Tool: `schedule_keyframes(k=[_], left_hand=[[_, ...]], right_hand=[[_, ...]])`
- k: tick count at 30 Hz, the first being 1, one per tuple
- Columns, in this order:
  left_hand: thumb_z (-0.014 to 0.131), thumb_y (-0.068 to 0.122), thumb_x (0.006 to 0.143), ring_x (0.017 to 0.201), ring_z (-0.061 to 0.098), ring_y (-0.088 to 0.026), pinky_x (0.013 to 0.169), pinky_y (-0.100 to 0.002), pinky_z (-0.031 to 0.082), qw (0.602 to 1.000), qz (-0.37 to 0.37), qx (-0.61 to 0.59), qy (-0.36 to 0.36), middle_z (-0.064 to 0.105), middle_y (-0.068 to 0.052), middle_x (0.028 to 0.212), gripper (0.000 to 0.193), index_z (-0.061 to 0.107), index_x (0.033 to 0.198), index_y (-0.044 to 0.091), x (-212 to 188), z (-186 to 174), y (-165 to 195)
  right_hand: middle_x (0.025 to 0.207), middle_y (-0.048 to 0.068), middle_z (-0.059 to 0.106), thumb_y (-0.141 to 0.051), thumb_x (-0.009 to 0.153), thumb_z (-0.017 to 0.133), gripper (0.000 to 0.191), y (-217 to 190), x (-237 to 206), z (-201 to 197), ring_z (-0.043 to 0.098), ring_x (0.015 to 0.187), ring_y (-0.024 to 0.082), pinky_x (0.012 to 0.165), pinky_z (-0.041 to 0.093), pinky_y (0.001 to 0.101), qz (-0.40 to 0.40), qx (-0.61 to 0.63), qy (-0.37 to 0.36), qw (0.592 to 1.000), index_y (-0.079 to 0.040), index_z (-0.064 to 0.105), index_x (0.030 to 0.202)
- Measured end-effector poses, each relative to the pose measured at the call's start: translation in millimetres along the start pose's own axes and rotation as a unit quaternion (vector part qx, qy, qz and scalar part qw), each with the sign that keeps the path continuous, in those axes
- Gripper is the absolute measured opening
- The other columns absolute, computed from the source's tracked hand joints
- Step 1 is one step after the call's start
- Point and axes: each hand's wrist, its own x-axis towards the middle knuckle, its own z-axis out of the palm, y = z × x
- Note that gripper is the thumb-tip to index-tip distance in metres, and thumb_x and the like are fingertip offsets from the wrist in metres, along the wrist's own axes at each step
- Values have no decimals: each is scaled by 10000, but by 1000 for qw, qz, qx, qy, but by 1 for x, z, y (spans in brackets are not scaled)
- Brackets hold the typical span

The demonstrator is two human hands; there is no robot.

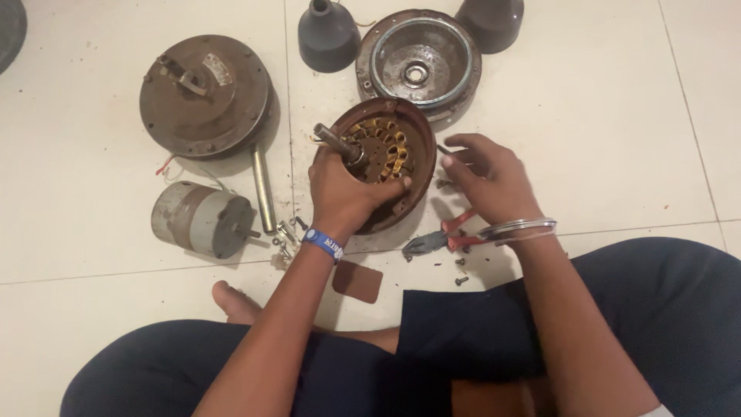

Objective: The person sits on the floor repairing a fan motor. They use a screwdriver to pry at the stator windings, reposition the stator housing, fit a circular rotor ring over the windings, press a bearing into the center, and handle small screws and pliers among the scattered motor parts.

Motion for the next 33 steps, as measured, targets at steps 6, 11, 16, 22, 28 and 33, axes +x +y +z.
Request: schedule_keyframes(k=[6,11,16,22,28,33], left_hand=[[955,320,546,1076,729,-236,960,-346,595,991,9,-124,-44,710,-141,1169,933,550,1306,-40,-4,7,2],[975,304,559,1092,714,-265,966,-357,593,993,45,-100,-40,670,-175,1210,888,588,1274,-54,-14,-4,-4],[951,360,540,1136,694,-286,1012,-364,573,995,32,-87,-47,671,-170,1239,885,586,1261,-1,-18,-10,1],[963,400,509,1362,415,-405,1158,-481,345,998,51,39,-23,513,-215,1409,1266,298,1520,28,-27,-12,5],[987,410,481,1426,303,-494,1188,-569,239,983,164,80,-13,397,-251,1512,1465,110,1604,68,-31,-19,11],[975,398,466,1423,337,-476,1164,-592,270,972,206,112,-18,351,-246,1536,1439,154,1620,144,-40,-23,30]], right_hand=[[1037,67,701,-345,986,608,486,-15,-6,5,665,844,184,730,576,333,103,184,-68,975,-13,638,1340],[1009,111,694,-252,964,625,471,-22,-17,16,728,868,182,811,658,367,58,208,-93,972,43,622,1331],[1044,124,731,-161,937,604,432,-25,-22,16,752,888,187,830,654,360,49,201,-97,974,50,618,1314],[1051,116,728,-55,882,588,487,-10,-22,16,731,871,196,796,632,361,34,239,-100,965,52,591,1357],[1081,108,673,39,739,532,711,5,-18,14,641,838,182,740,564,358,58,270,-92,957,-5,545,1449],[1299,148,629,31,684,515,787,7,-16,12,654,1132,242,1001,548,406,27,423,-129,897,4,457,1469]])
